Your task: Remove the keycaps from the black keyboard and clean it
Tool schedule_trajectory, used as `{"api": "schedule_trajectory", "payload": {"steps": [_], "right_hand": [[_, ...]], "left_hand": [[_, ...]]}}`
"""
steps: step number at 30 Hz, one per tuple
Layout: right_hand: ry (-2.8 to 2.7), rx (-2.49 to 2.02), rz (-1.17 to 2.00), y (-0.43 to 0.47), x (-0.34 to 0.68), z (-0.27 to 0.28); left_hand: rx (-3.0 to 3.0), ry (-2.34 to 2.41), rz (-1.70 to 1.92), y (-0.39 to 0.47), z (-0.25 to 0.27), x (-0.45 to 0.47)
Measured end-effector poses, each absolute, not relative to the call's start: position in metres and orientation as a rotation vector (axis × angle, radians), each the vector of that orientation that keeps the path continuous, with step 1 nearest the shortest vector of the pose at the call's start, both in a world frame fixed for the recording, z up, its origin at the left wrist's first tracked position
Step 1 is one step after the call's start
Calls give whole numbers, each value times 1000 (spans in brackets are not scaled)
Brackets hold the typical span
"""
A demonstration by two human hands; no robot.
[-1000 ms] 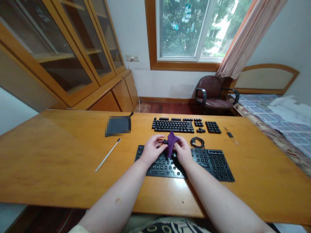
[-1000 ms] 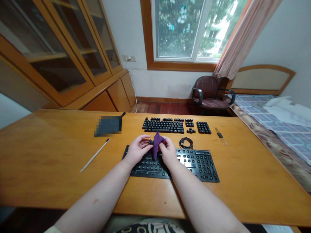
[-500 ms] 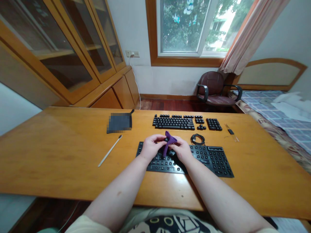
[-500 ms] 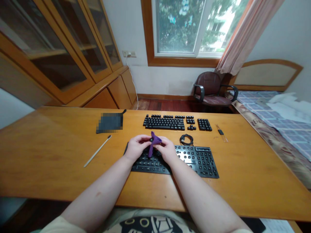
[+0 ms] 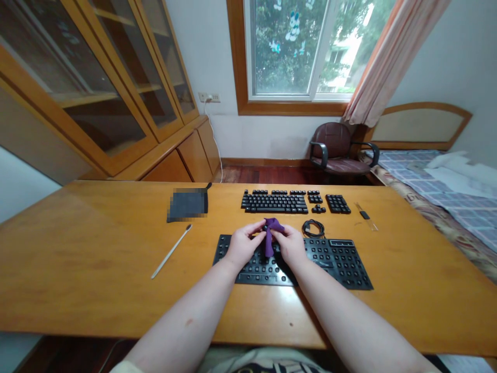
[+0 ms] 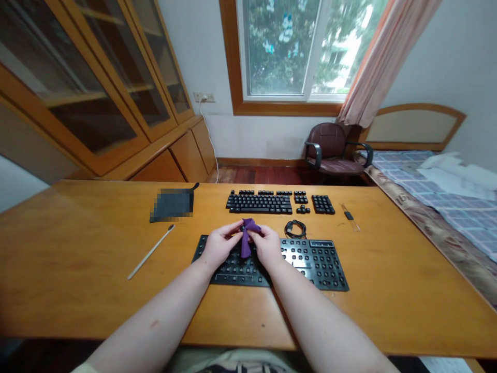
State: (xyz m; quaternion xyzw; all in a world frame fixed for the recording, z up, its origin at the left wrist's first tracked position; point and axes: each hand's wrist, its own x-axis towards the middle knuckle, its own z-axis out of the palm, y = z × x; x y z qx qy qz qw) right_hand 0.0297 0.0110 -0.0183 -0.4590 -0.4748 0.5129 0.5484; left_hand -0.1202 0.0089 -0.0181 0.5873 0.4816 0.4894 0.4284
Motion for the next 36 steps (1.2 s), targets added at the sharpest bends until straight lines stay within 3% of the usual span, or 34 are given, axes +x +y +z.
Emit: {"api": "schedule_trajectory", "payload": {"steps": [12, 26, 36], "right_hand": [[-1234, -1100, 1170, 10, 31, -22], [-1139, -1048, 1234, 11, 32, -19], [-1092, -1258, 984, 10, 35, -12]], "left_hand": [[1605, 1173, 1204, 7, -13, -122], [1291, 1083, 1341, 12, -10, -121], [1341, 961, 1350, 5, -2, -120]]}}
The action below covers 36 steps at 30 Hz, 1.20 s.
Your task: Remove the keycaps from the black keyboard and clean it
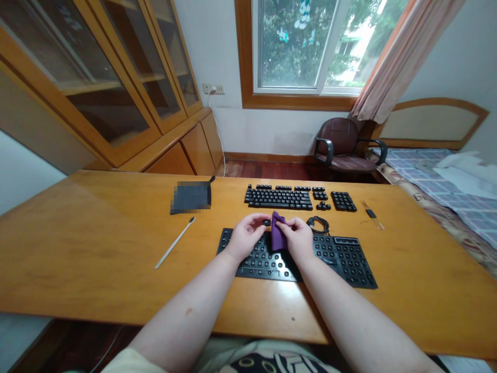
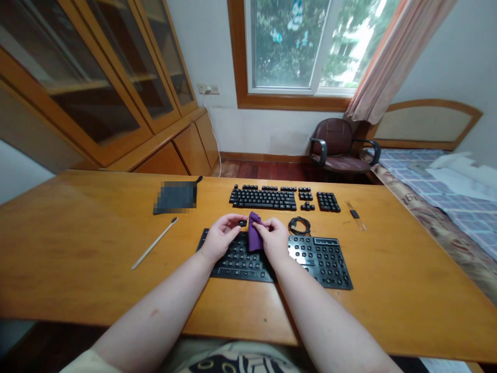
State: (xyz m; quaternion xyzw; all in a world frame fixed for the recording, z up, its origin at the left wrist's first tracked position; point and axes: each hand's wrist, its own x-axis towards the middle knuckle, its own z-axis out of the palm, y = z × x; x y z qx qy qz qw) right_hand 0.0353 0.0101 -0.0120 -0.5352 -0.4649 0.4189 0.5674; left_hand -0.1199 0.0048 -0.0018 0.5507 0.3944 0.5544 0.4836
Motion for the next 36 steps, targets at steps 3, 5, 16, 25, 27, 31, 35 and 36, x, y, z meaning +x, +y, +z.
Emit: {"api": "schedule_trajectory", "payload": {"steps": [3, 5, 16, 25, 27, 31, 35, 36], "right_hand": [[-1088, -1240, 970, 11, 34, -14], [-1087, -1168, 1023, 12, 33, -15], [-1025, -899, 1492, 12, 31, -11], [-1005, -1050, 1232, 15, 37, -14], [-967, -1061, 1171, 16, 40, -15], [-1028, -1125, 854, 13, 44, -12], [-1082, -1209, 744, 8, 44, -6], [-1063, -1230, 788, 7, 43, -5]], "left_hand": [[1364, 947, 1334, 4, -2, -119], [1375, 927, 1319, 5, -5, -119], [1254, 886, 1294, 8, -8, -118], [1169, 931, 1314, 8, -4, -118], [1161, 946, 1322, 9, -7, -118], [1155, 965, 1347, 11, -11, -119], [1214, 1000, 1347, 11, -11, -119], [1233, 1003, 1330, 10, -10, -119]]}}
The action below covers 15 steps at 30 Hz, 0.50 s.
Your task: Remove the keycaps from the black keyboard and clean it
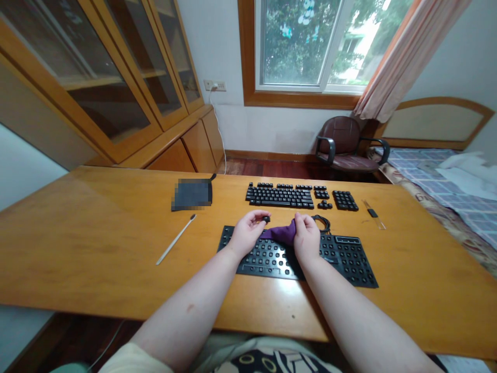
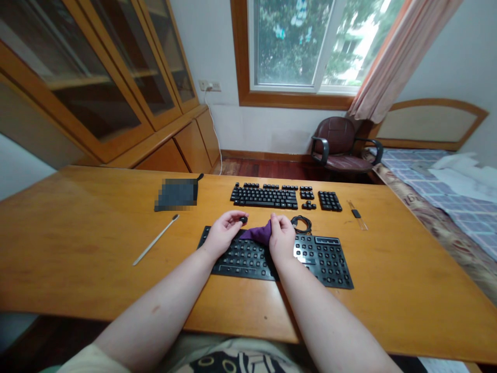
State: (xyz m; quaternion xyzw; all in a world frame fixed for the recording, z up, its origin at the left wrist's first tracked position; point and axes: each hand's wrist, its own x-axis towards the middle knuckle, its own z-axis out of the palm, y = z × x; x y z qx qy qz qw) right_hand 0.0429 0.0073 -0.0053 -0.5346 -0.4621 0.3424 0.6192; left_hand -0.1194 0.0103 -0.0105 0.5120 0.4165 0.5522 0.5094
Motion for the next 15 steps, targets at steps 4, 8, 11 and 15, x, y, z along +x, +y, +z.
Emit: {"api": "schedule_trajectory", "payload": {"steps": [4, 8, 11, 15], "right_hand": [[-1004, -1201, 992, 10, 39, -8], [-897, -1020, 1311, 12, 34, -14], [-853, -870, 1549, 11, 31, -16], [-929, -811, 1639, 9, 29, -17]], "left_hand": [[1323, 975, 1291, 8, -7, -120], [1345, 956, 1308, 8, -5, -121], [1284, 945, 1302, 9, -7, -121], [1288, 1001, 1313, 11, -8, -121]]}}
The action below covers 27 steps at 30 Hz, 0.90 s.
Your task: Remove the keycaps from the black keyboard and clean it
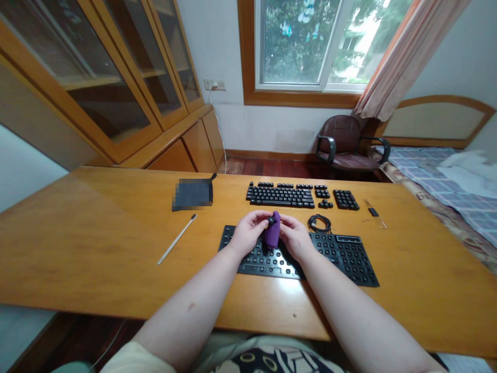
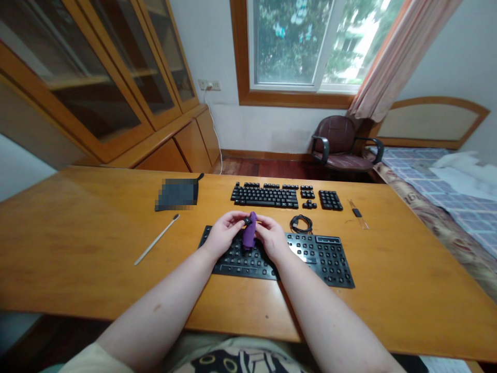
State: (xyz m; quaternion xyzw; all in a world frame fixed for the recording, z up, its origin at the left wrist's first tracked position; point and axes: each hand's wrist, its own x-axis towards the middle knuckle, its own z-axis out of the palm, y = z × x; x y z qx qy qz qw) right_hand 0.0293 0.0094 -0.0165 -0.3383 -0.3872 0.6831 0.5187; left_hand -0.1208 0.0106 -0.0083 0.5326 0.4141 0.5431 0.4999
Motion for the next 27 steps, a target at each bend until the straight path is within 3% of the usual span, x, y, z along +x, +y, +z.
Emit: {"api": "schedule_trajectory", "payload": {"steps": [8, 17, 27], "right_hand": [[-1123, -952, 1450, 9, 31, -16], [-1299, -1049, 1183, 5, 35, -13], [-1270, -991, 1188, 7, 31, -19]], "left_hand": [[1505, 1124, 1314, 8, -6, -123], [1208, 1095, 1292, 6, -6, -117], [1213, 1032, 1271, 8, -11, -117]]}}
